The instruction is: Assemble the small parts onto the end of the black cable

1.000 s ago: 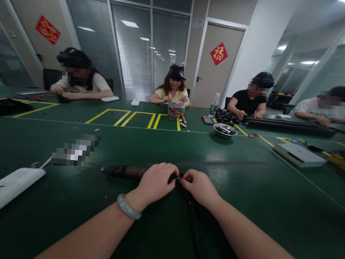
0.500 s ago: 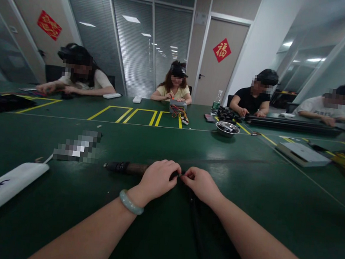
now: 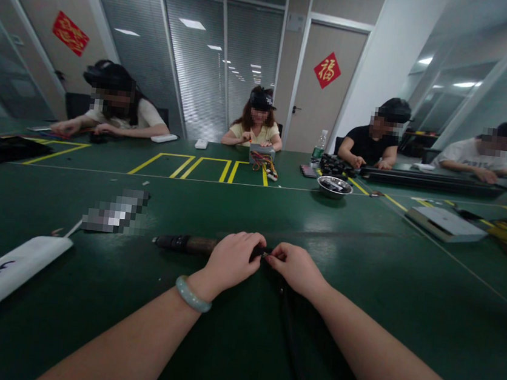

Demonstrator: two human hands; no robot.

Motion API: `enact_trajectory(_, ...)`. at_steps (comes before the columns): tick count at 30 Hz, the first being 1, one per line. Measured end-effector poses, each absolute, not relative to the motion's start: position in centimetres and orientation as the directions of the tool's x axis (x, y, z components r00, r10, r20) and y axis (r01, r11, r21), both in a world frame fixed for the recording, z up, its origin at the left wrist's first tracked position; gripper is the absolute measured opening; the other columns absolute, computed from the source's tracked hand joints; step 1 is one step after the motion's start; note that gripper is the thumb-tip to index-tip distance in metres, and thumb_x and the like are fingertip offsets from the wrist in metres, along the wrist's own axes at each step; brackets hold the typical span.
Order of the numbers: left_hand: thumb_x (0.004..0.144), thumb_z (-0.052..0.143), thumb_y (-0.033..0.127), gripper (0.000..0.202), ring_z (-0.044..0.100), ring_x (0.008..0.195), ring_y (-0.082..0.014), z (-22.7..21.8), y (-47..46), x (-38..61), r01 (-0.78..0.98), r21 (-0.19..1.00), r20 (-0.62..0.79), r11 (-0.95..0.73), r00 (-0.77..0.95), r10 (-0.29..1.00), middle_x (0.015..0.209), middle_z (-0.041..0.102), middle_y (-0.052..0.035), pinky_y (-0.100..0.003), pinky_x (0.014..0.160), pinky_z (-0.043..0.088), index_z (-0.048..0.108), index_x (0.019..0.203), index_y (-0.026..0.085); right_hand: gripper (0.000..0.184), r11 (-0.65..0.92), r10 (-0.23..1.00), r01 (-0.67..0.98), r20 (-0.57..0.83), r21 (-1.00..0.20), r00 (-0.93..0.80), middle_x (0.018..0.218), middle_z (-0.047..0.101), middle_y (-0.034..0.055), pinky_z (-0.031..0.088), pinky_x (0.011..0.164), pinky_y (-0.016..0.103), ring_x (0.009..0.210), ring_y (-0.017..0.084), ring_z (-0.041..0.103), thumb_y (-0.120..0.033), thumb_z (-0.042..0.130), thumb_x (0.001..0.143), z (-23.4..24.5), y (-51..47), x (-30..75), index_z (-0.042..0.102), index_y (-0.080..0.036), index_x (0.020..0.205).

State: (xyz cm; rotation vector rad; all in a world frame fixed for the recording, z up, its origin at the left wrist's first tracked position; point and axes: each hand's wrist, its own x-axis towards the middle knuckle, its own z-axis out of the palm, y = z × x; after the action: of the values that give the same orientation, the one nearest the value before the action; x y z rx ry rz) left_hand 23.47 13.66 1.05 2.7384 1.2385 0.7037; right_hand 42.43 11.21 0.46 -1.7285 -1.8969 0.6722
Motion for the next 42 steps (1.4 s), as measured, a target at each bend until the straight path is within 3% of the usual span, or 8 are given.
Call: enact_trajectory(42, 0.085, 0.059, 0.024, 0.01, 0.057, 0.09, -0.0194, 1.28, 13.56, 23.53, 0.691, 0.207, 0.362, -0.693, 0.604, 0.71, 0.095, 0.063, -0.0013, -0.035, 0.081, 0.044, 0.06, 0.095, 0.022, 0.016, 0.095, 0.995, 0.759, 0.032, -0.644, -0.098, 0.073, 0.067, 0.0006, 0.034, 0.055, 0.023, 0.065, 0.013, 0.058, -0.034, 0.064, 0.083, 0.28, 11.27, 42.44, 0.067, -0.019, 0.08)
